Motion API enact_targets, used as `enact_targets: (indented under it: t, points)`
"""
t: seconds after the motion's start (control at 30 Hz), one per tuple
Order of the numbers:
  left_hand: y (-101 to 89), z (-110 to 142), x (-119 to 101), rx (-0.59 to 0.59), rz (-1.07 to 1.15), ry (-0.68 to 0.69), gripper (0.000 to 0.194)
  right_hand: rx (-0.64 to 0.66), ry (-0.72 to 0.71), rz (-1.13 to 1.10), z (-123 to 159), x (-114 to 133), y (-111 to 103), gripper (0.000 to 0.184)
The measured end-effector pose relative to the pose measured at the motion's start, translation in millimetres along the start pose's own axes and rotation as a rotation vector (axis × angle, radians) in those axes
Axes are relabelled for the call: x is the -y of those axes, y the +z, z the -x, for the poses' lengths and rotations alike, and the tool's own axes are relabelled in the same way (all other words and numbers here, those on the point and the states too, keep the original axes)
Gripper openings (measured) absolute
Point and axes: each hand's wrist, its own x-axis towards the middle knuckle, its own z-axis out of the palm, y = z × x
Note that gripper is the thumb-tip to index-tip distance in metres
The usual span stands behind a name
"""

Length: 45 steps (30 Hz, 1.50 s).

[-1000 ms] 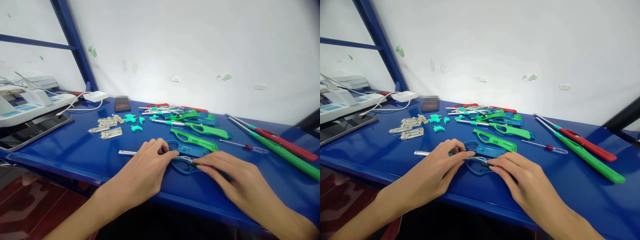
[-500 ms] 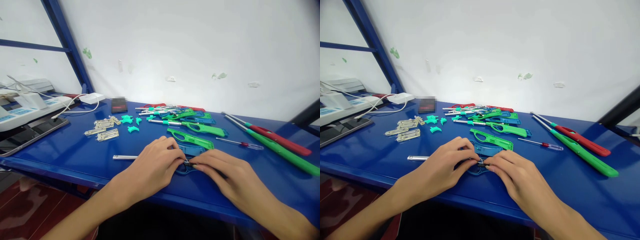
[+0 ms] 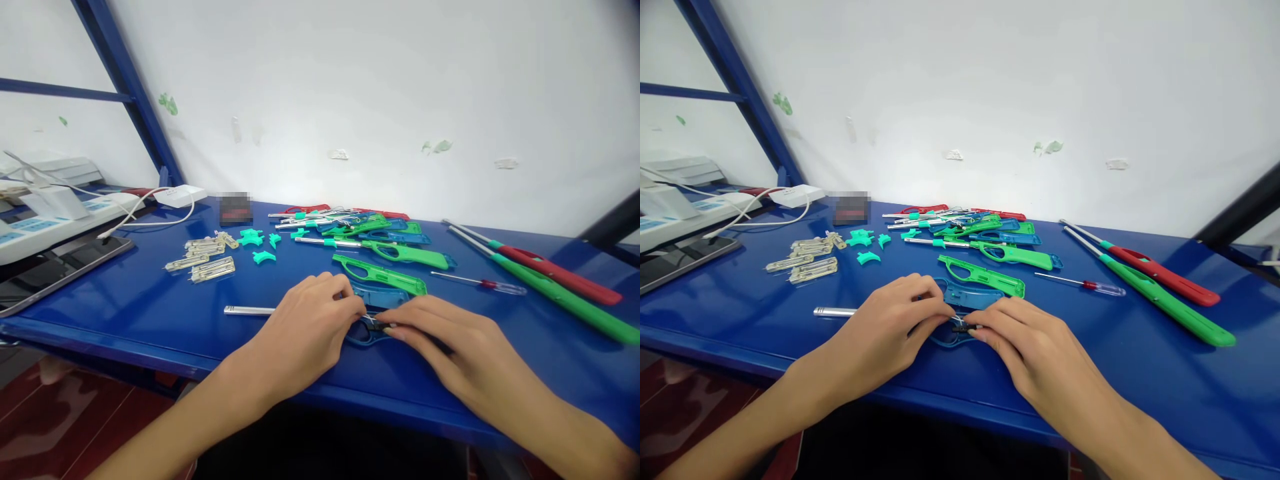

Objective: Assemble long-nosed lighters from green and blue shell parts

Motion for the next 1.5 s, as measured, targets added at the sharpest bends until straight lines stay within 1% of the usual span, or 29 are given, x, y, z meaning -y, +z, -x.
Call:
enact_targets:
  t: [0.1, 0.2, 0.27, 0.37, 0.5, 0.57, 0.67, 0.8, 0.9, 1.07, 1.17, 1.5]
  points:
    - [-3.3, 0.7, -1.1, 0.016, -0.060, 0.053, 0.036, -0.002, -0.013, 0.002, -0.1, 0.3, 0.2, 0.026]
    - [-9.4, 2.1, -3.5, 0.058, -0.186, 0.138, 0.038, -0.004, -0.022, -0.001, 0.4, 0.4, 0.1, 0.028]
    - [-13.8, 3.9, -7.0, 0.099, -0.283, 0.186, 0.039, -0.007, -0.029, -0.001, 0.9, 0.5, 0.2, 0.029]
    - [-17.1, 7.1, -14.7, 0.133, -0.378, 0.221, 0.042, -0.017, -0.042, 0.007, 1.7, 0.6, 0.7, 0.031]
    - [-13.5, 10.4, -23.5, 0.085, -0.483, 0.248, 0.037, -0.031, -0.062, 0.029, 1.9, 0.8, 1.6, 0.030]
    - [-10.7, 12.2, -24.3, 0.042, -0.469, 0.248, 0.040, -0.035, -0.069, 0.038, 1.7, 1.1, 2.1, 0.029]
    - [-8.7, 15.7, -21.4, 0.002, -0.356, 0.186, 0.045, -0.035, -0.076, 0.046, 1.4, 1.8, 2.3, 0.029]
    - [-9.2, 20.5, -16.1, -0.013, -0.182, 0.077, 0.037, -0.026, -0.083, 0.060, 1.6, 2.9, 1.7, 0.030]
    - [-10.4, 22.3, -14.6, -0.029, -0.119, 0.057, 0.035, -0.013, -0.089, 0.075, 2.8, 2.9, 1.7, 0.031]
    - [-11.7, 22.1, -15.4, 0.026, -0.188, 0.116, 0.045, 0.002, -0.101, 0.092, 5.3, 2.1, 3.1, 0.031]
    - [-11.8, 22.1, -15.7, 0.032, -0.238, 0.138, 0.048, 0.000, -0.101, 0.092, 5.5, 2.2, 3.4, 0.030]
    - [-13.4, 24.2, -12.7, 0.062, -0.231, 0.163, 0.056, -0.003, -0.092, 0.097, 4.6, 5.0, 1.8, 0.030]
